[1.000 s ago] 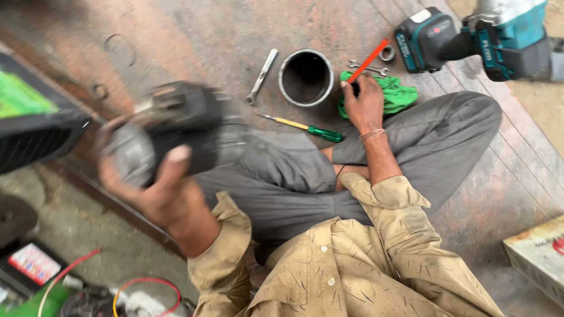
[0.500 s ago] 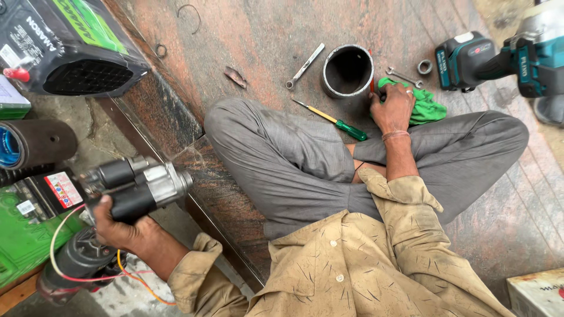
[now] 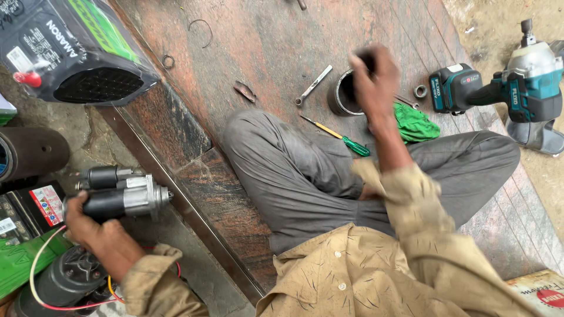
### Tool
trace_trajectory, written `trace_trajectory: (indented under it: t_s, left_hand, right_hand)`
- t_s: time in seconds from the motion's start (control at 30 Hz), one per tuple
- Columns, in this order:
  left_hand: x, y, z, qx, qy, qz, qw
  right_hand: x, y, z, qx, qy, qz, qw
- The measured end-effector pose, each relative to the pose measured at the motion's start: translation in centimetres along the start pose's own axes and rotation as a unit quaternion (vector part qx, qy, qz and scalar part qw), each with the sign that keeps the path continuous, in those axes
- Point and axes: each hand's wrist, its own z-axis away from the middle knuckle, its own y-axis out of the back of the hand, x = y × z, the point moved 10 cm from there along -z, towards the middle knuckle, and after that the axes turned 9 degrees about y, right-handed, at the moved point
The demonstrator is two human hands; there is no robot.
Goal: The person sits on the workshop floor and uses a file to scrape the solenoid body of a starter motor, then pulls the armature out of the housing and files and cleans the armature shaft and commutator, holding the parts against a metal can.
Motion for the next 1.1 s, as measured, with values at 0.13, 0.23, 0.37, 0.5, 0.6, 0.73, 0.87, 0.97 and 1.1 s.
trace_trajectory:
  t_s: [0.13, 0.23, 0.37, 0.5, 0.6, 0.73, 0.87, 0.97, 1.1]
  left_hand:
    - [-0.3, -0.9, -4.7, 0.029, -0.008, -0.020, 0.999]
    - [-0.5, -0.9, -5.4, 0.011, -0.011, -0.034, 0.999]
    - [-1.1, 0.6, -5.0, -0.004, -0.027, -0.097, 0.995]
    - [-0.6, 1.4, -3.2, 0.033, -0.128, -0.180, 0.975]
    - [-1.9, 2.0, -2.8, 0.041, -0.104, -0.152, 0.982]
    - [-2.3, 2.1, -3.3, 0.058, -0.130, -0.165, 0.976]
    - [-1.7, 1.4, -3.6, 0.050, -0.214, -0.243, 0.945]
    - [-2.0, 1.8, -3.4, 0.055, -0.209, -0.245, 0.945]
    - [-3.4, 1.6, -2.4, 0.021, -0.173, -0.174, 0.969]
  right_hand:
    - [-0.2, -9.2, -8.0, -0.087, -0.002, -0.017, 0.996]
    - [0.2, -12.5, -11.4, -0.091, 0.020, 0.068, 0.993]
    - [2.0, -14.9, -14.1, -0.102, -0.046, 0.084, 0.990]
    - [3.1, -17.2, -15.0, -0.147, -0.147, 0.047, 0.977]
    - [4.0, -18.0, -14.6, -0.165, -0.202, 0.077, 0.962]
    - [4.6, -18.4, -14.9, -0.139, -0.199, 0.090, 0.966]
    - [3.9, -17.0, -17.2, -0.083, -0.132, 0.148, 0.977]
    - [4.5, -14.7, -18.0, -0.090, -0.178, 0.117, 0.973]
    - [5.1, -10.3, -15.3, -0.157, -0.323, 0.031, 0.933]
